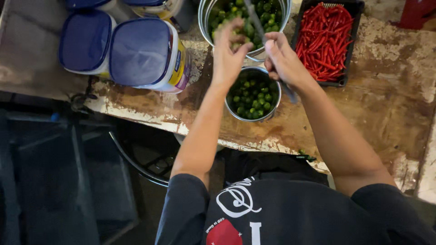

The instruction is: The person picks up small green fruits from a large metal bowl and cuts them one by one with a knife, dropping the pieces into a smaller metal container.

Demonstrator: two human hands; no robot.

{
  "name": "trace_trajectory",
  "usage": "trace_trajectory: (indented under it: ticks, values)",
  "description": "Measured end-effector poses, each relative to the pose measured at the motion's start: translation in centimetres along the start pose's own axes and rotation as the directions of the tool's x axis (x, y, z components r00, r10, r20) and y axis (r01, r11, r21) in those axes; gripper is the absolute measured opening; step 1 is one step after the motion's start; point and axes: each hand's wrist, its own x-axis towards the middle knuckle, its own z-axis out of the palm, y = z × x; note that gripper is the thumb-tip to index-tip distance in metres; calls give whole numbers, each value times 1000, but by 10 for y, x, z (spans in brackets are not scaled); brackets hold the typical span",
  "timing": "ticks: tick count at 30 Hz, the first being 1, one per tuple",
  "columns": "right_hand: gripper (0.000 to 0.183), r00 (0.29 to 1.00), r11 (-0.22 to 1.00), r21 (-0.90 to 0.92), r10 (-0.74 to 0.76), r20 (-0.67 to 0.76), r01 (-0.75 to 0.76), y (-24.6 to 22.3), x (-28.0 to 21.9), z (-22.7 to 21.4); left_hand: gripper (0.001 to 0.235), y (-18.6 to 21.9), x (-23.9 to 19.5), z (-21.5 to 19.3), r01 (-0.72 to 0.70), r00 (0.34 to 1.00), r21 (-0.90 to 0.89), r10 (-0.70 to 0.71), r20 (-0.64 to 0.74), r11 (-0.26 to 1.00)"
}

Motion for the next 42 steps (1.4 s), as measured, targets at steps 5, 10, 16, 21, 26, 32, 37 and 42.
trace_trajectory:
  ticks: [5,10,16,21,26,32,37,42]
  values:
    - [43,969,907,341,235,73,-246,14,-4,-17,7,-70,-9,14,-74,920,510,-139,366,857]
    - [57,983,890,439,52,176,-125,-17,-29,-22,22,-157,-90,62,-352,610,714,-430,665,605]
    - [57,979,670,722,38,199,-172,-38,-71,-13,27,-144,-98,57,-101,790,740,-398,466,666]
    - [70,957,964,-20,261,-125,-266,6,-67,0,34,-98,-90,30,322,927,-205,-264,267,924]
    - [54,987,895,-419,-163,12,153,8,-77,19,38,-52,-91,10,392,919,-492,-347,184,778]
    - [70,975,893,-391,-193,111,222,-22,-85,33,40,-31,-95,5,310,948,-624,-282,147,717]
    - [58,962,881,-385,-245,124,274,-30,-87,34,35,-27,-96,2,254,966,-444,-247,75,859]
    - [52,925,862,-336,-364,109,379,-31,-88,36,17,-25,-93,-2,292,956,-499,-268,123,816]
